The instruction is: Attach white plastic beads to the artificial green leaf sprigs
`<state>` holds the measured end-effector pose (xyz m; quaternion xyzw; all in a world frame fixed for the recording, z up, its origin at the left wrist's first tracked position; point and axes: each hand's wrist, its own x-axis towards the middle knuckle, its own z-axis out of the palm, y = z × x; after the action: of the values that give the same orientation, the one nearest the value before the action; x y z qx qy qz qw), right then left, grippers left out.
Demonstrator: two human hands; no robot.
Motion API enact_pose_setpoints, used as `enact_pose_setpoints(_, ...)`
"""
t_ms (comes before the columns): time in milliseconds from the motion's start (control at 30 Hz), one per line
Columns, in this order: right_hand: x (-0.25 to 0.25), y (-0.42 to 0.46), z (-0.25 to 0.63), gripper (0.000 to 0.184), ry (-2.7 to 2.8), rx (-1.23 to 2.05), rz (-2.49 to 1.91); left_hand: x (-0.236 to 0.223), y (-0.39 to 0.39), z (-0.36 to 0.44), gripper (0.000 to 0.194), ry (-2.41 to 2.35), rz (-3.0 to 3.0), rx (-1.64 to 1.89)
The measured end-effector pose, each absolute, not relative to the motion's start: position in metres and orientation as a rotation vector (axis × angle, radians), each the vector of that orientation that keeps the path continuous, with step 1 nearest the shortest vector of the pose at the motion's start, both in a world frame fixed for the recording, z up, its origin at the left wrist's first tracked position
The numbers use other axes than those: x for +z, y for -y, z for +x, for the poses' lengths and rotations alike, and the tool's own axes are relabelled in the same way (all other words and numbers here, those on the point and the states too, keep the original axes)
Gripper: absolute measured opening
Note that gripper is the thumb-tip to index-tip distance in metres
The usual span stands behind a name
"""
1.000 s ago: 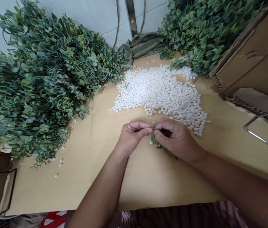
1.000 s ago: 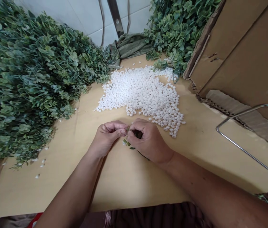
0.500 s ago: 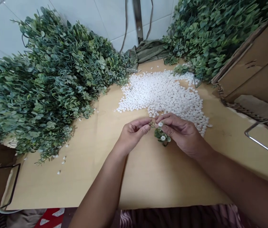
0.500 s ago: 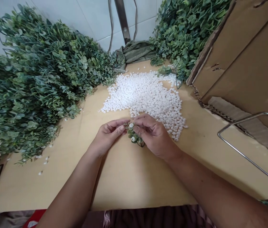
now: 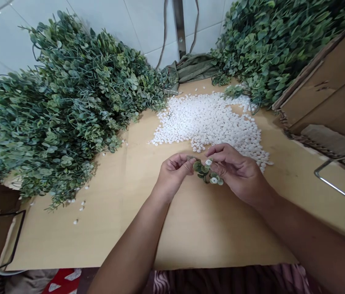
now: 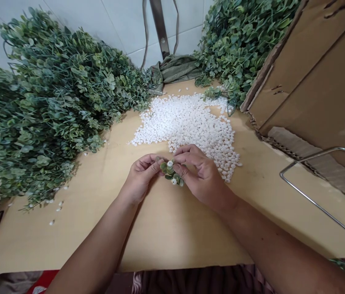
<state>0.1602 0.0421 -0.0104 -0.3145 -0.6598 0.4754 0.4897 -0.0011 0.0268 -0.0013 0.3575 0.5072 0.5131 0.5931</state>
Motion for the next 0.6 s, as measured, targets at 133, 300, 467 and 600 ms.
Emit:
enact_pose_setpoints(133,0.007,-0.040,0.169,0.022,1.600,1.400,-0.670,-0.002,-0.029,-0.006,0.027,-1.135,0.694,1.254)
enact_pose_setpoints(300,0.022,-0.040,0.178,0.030,1.488,1.795,-0.492,-0.003,-0.033,-0.015,0.029,-1.124,0.618,1.298)
enact_pose_setpoints(467,0.008,-0.041,0.168,0.045,1.418,1.949,-0.776,-0.002,-0.031,-0.013,0.026,-1.060,0.887,1.115)
enact_pose_setpoints(600,-0.009,-0.039,0.154,0.037,1.421,1.524,-1.101,-0.002,-0.029,-0.008,0.022,-1.071,0.987,1.136)
